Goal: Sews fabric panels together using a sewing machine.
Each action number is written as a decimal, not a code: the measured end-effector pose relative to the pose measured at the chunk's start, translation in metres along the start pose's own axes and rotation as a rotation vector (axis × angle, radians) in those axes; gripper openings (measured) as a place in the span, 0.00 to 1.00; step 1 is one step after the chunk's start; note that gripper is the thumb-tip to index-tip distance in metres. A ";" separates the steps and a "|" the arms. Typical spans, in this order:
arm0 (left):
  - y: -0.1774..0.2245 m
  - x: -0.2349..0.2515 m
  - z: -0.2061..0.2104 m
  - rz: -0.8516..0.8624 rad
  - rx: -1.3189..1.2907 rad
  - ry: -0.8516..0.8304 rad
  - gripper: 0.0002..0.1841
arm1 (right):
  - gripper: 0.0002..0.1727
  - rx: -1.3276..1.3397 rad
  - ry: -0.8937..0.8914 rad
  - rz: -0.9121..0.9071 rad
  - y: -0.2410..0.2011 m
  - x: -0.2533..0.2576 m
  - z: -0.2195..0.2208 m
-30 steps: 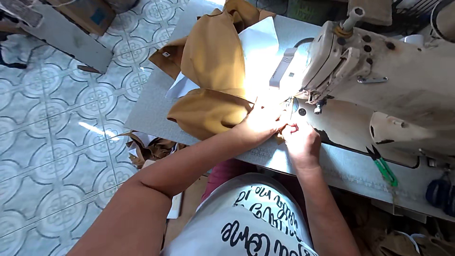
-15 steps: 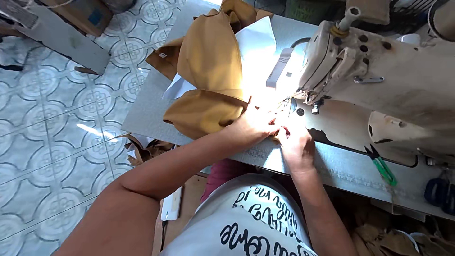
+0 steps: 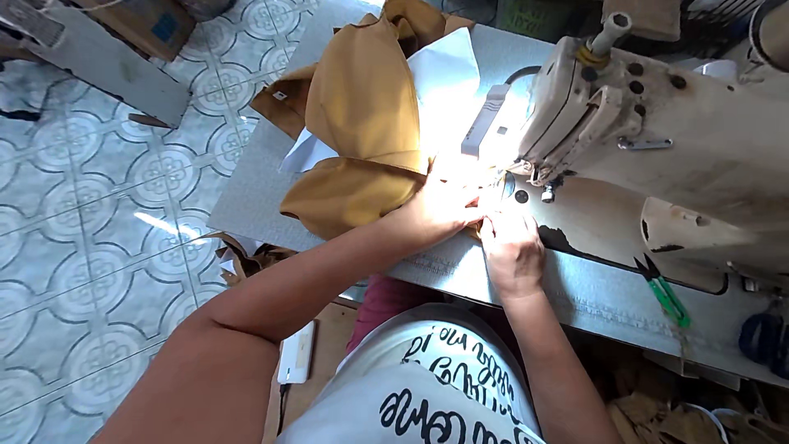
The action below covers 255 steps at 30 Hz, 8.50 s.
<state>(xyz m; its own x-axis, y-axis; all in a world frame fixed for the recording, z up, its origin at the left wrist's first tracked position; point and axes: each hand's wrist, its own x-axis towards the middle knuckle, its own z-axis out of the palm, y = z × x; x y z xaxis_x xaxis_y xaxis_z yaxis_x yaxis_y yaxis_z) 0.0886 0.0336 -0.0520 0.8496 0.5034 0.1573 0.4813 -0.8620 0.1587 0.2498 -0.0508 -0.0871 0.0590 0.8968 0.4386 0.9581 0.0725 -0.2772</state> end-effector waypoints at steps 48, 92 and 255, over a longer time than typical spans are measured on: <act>0.005 -0.010 0.003 0.029 -0.097 0.258 0.12 | 0.15 0.429 -0.002 0.257 -0.017 0.006 -0.028; 0.004 -0.005 0.003 0.001 -0.040 0.129 0.14 | 0.08 0.115 -0.094 0.099 -0.009 0.002 -0.015; -0.044 0.009 0.015 0.195 0.022 0.104 0.21 | 0.10 0.134 0.055 -0.085 0.033 -0.006 0.007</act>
<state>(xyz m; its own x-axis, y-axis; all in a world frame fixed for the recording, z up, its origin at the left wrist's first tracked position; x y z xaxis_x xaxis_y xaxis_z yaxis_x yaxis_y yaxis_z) 0.0780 0.0756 -0.0724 0.9008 0.3296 0.2827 0.3157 -0.9441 0.0946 0.2795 -0.0509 -0.1045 -0.0017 0.8598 0.5106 0.9147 0.2077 -0.3467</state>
